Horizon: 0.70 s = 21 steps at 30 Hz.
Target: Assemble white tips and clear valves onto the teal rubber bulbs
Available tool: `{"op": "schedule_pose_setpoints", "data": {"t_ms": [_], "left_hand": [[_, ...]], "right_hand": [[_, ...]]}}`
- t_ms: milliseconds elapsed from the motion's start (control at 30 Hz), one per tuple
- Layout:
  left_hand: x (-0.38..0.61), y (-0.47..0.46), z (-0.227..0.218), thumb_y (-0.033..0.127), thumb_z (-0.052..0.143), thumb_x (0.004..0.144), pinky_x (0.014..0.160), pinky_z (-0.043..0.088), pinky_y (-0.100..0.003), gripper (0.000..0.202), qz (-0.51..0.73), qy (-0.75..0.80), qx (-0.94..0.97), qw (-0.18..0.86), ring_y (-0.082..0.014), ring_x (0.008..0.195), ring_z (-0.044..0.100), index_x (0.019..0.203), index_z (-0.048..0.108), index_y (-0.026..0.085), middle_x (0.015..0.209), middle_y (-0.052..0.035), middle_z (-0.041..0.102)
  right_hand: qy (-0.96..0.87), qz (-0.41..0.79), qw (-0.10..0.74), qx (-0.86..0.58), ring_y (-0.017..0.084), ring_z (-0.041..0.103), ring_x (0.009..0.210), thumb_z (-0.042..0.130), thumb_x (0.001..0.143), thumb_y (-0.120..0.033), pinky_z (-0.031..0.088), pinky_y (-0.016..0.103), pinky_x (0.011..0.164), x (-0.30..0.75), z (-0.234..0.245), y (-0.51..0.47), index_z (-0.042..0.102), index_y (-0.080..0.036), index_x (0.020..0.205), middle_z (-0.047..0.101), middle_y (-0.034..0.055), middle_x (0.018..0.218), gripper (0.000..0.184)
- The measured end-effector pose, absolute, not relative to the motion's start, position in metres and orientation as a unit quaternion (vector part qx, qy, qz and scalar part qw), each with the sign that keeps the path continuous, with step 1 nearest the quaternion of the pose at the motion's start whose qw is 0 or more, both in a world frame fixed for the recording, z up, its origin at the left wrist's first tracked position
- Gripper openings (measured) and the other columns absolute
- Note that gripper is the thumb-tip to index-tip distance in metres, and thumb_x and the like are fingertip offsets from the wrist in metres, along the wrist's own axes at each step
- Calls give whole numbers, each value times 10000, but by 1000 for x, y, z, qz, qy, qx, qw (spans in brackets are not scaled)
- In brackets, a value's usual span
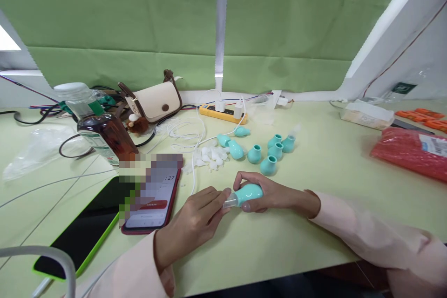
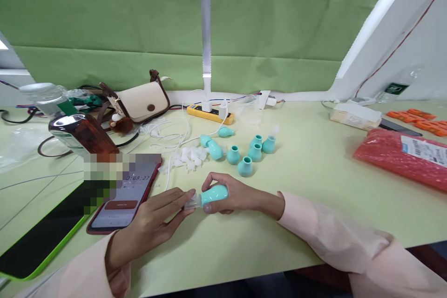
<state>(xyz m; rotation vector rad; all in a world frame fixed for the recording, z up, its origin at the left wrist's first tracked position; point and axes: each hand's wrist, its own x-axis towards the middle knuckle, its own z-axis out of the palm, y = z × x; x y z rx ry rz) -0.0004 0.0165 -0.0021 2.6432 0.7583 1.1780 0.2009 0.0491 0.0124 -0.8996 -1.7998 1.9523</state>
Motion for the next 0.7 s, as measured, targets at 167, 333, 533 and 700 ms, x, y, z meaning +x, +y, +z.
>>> {"op": "schedule_pose_setpoints", "data": {"t_ms": [167,333,533,700], "left_hand": [[-1,18,1,97,485,778,561,482,-269,343,411,225,877,107,-165,667,581,1116,501,155,766,-92,629],[-1,18,2,172,583,730,635,501,-285,294,423,320,803,271,-172,694,600,1024,592,187,811,-71,659],[7,12,7,244,564,746,643,489,-275,146,434,383,685,442,-178,724,585,834,636,152,765,-47,631],[13,0,8,173,548,727,739,430,-311,94,477,348,752,293,-196,833,535,817,573,161,877,-75,574]], "right_hand": [[-548,776,140,-280,10,287,380,684,628,-285,190,145,347,201,2,51,403,-190,888,396,-98,525,394],[-538,788,169,-245,28,349,424,670,635,-283,233,164,388,196,-5,47,379,-198,907,451,-63,608,407],[-702,585,271,-302,100,438,644,538,752,-356,382,242,582,189,5,25,367,-206,898,455,-15,752,270],[-830,342,345,-273,168,438,882,235,876,-393,388,341,785,193,5,44,383,-187,1048,441,78,998,306]]}}
